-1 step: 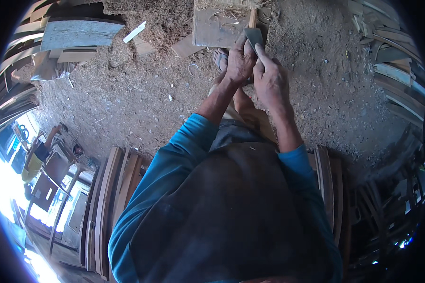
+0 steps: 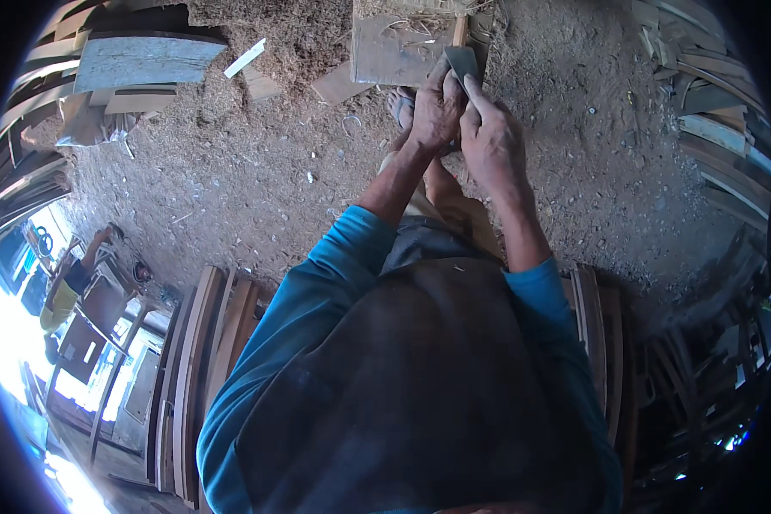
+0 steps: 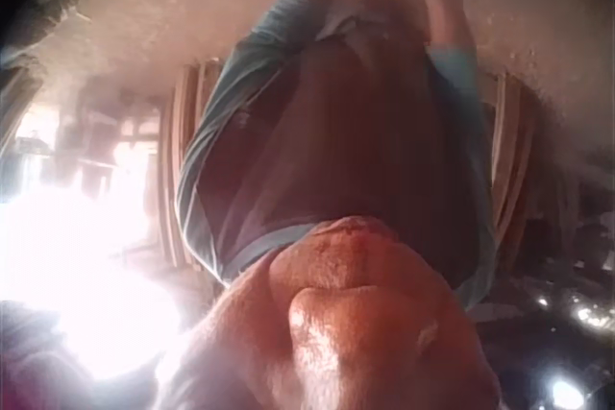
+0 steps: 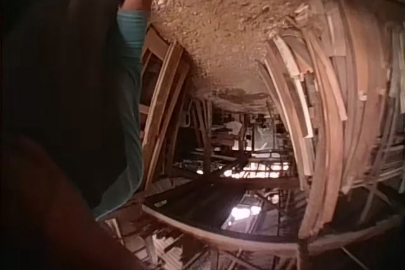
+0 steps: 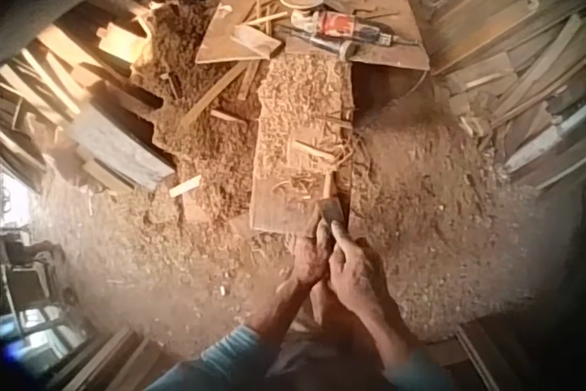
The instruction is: The person holds a small piece of wood and uses a hand plane to shave and smooth one of its edges.
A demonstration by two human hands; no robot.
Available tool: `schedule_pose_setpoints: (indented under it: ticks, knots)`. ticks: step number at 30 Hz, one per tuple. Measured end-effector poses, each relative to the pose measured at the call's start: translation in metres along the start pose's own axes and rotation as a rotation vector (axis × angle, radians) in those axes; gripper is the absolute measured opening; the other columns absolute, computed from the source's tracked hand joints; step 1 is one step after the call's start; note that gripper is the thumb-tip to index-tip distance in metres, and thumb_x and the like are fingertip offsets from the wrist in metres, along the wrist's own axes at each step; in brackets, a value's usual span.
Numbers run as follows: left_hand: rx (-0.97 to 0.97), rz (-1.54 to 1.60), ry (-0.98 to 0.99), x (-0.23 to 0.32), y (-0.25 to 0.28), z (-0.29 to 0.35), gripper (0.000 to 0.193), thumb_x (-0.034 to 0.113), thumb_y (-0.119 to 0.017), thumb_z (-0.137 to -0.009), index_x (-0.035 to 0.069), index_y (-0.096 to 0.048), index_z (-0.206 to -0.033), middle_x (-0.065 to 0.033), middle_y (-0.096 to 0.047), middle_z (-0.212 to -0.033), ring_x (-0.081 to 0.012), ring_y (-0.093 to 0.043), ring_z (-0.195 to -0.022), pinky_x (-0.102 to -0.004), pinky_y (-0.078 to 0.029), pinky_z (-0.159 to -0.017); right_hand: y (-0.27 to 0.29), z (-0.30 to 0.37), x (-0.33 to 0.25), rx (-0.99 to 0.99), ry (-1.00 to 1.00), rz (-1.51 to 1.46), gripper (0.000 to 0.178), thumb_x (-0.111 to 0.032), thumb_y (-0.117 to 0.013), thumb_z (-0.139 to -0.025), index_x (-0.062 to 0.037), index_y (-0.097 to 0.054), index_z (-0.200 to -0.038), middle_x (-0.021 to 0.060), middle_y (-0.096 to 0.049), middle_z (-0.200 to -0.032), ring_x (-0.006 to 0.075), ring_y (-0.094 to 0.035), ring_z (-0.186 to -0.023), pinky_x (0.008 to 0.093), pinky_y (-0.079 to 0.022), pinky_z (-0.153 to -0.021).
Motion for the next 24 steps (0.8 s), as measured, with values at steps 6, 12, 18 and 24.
schedule_pose_setpoints:
  ticks: [6,12,18,24]
  knots:
    - [0.034,0.013,-0.011,-0.003,-0.003,-0.001,0.051,0.029,-0.049,-0.111,0.003,-0.045,-0.154,-0.0146,-0.068,-0.131,-0.0175,-0.066,-0.113,-0.0308,-0.054,-0.095,0.0,-0.034,-0.008,-0.006,-0.003,0.074,0.039,-0.016,-0.055,-0.1,-0.0022,-0.064,-0.136,0.0306,-0.07,-0.093,0.0445,-0.071,-0.087,0.049,-0.058,-0.079]
    - [0.062,-0.029,-0.072,0.003,-0.004,-0.001,0.053,0.028,-0.051,-0.109,0.001,-0.044,-0.154,-0.0165,-0.071,-0.126,-0.021,-0.068,-0.115,-0.0311,-0.054,-0.095,0.01,-0.052,-0.007,0.029,-0.046,0.004,0.042,-0.018,-0.054,-0.1,-0.0007,-0.062,-0.138,0.0303,-0.07,-0.097,0.0435,-0.071,-0.091,0.0511,-0.057,-0.084]
    - [0.121,-0.172,0.02,0.006,-0.008,0.009,0.04,0.026,-0.057,-0.106,0.007,-0.054,-0.141,-0.0125,-0.076,-0.099,-0.0214,-0.073,-0.086,-0.0361,-0.056,-0.072,0.016,0.014,-0.008,-0.065,-0.037,0.123,0.043,-0.017,-0.057,-0.099,-0.0062,-0.062,-0.141,0.0265,-0.067,-0.096,0.0418,-0.07,-0.09,0.0488,-0.057,-0.08]
    - [0.083,-0.221,-0.065,0.006,-0.003,0.006,0.036,0.031,-0.064,-0.101,0.01,-0.06,-0.13,-0.0186,-0.073,-0.104,-0.0349,-0.072,-0.09,-0.0411,-0.057,-0.077,-0.001,0.004,0.0,-0.037,0.002,0.153,0.044,-0.019,-0.058,-0.099,-0.0096,-0.06,-0.143,0.0269,-0.066,-0.092,0.0428,-0.071,-0.083,0.0491,-0.058,-0.074]
Point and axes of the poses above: each hand's wrist, its own z-axis away from the middle knuckle, its own y-axis out of the back of the hand, x = y × z, the point moved 5 cm from there along -z, towards the middle knuckle
